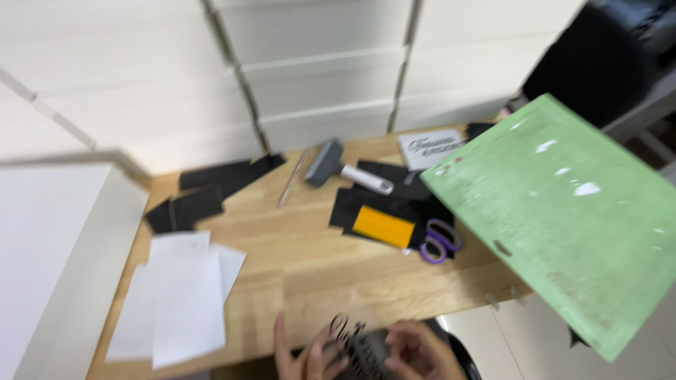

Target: Weeding excess vinyl from a cut decal design using a weeding tool and hands

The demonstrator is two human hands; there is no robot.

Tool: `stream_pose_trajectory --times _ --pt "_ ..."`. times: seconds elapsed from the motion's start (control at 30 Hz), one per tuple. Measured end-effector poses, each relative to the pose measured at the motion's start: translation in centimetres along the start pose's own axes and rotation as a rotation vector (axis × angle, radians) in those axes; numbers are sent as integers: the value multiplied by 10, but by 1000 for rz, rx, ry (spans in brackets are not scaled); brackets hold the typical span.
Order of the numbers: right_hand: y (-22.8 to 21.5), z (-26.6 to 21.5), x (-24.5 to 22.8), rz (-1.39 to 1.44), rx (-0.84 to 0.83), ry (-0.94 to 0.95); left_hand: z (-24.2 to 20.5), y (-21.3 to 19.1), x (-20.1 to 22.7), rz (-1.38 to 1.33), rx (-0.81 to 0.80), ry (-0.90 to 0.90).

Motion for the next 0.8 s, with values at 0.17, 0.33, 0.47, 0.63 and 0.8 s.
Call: stream_pose_trajectory --times 0.17,0.33,0.47,0.63,0.8 --pt "-4 8 -68 -130 68 -110 -32 12 29 39 -362 395" --pt "7 25 -124 -296 106 -348 -62 27 53 48 -436 400" --pt "36 23 -163 -727 217 -627 -72 31 56 -34 -470 377" --pt "57 24 -169 -882 214 -726 -78 30 57 -50 -457 321" --pt "59 26 -162 -878 267 -766 -80 28 60 -54 -466 341"
Point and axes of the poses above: each hand's wrist, its own z-axis towards the middle knuckle, its own y-axis out of the palm, x = y × z, the point moved 4 cm from there along z, towards the middle knuckle, and after that the axes turned 10 degrees about -z, right-handed, at the moved point
